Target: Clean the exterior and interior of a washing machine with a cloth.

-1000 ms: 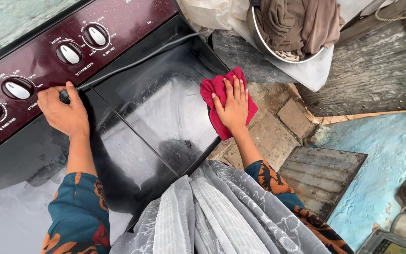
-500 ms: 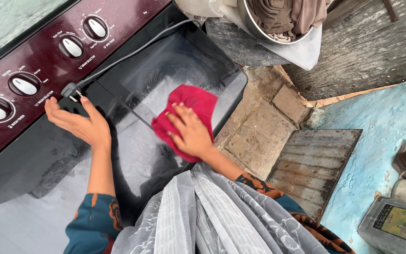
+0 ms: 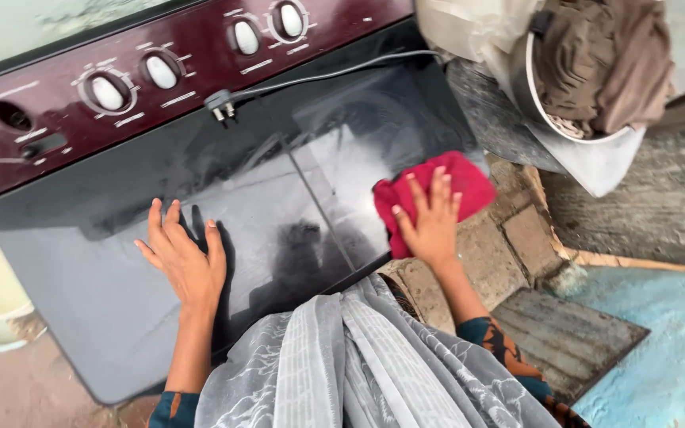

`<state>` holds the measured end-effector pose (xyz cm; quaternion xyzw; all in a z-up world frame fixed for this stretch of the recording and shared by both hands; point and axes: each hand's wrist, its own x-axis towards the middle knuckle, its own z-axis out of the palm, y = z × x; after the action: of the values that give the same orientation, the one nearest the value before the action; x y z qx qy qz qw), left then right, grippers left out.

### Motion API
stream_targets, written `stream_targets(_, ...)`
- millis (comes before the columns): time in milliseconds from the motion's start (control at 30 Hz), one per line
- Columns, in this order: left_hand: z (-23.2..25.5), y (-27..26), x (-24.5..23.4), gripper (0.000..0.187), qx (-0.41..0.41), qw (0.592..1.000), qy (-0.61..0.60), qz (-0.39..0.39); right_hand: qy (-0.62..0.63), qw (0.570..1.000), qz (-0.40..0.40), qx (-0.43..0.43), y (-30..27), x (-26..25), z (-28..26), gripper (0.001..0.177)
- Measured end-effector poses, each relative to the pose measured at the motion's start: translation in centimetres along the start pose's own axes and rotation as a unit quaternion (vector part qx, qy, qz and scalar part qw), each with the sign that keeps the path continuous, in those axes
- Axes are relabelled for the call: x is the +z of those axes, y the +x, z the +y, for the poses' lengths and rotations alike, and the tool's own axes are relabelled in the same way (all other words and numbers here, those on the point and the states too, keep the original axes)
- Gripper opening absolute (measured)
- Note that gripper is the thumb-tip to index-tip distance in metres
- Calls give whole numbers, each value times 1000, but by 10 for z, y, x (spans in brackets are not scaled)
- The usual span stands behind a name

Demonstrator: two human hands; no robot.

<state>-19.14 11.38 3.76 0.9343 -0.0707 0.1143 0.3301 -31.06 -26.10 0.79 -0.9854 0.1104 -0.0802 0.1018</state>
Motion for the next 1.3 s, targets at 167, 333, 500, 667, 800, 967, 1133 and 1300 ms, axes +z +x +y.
stream_targets(167, -40, -53, -35, 52, -103, 990, 56, 75, -29, 989, -28, 142, 66, 12, 9, 93)
stream_targets(333, -73, -96, -65, 53, -165, 974, 110, 110, 1, 998, -12, -61, 102, 34, -75, 96)
stream_targets(500, -91, -121, -81, 51, -207, 958, 143, 141, 14, 969, -57, -238, 97, 42, -209, 91)
stream_targets(667, -101, -126, -92, 50, -221, 951, 135, 171, 88, 859, -124, -488, 48, 55, -323, 83)
stream_targets(800, -111, -125, -98, 49, -226, 949, 127, 179, 83, 809, -149, -563, -3, 53, -325, 77)
stream_targets(967, -124, -124, -96, 52, -223, 954, 112, 165, 63, 816, -216, -533, -11, 31, -244, 74)
stream_targets(1133, -123, -121, -97, 53, -222, 955, 65, 184, -3, 934, -140, -329, 31, 21, -156, 77)
stream_targets(1300, -127, -118, -102, 52, -224, 954, 26, 196, -7, 981, -59, -186, 76, 43, -162, 92)
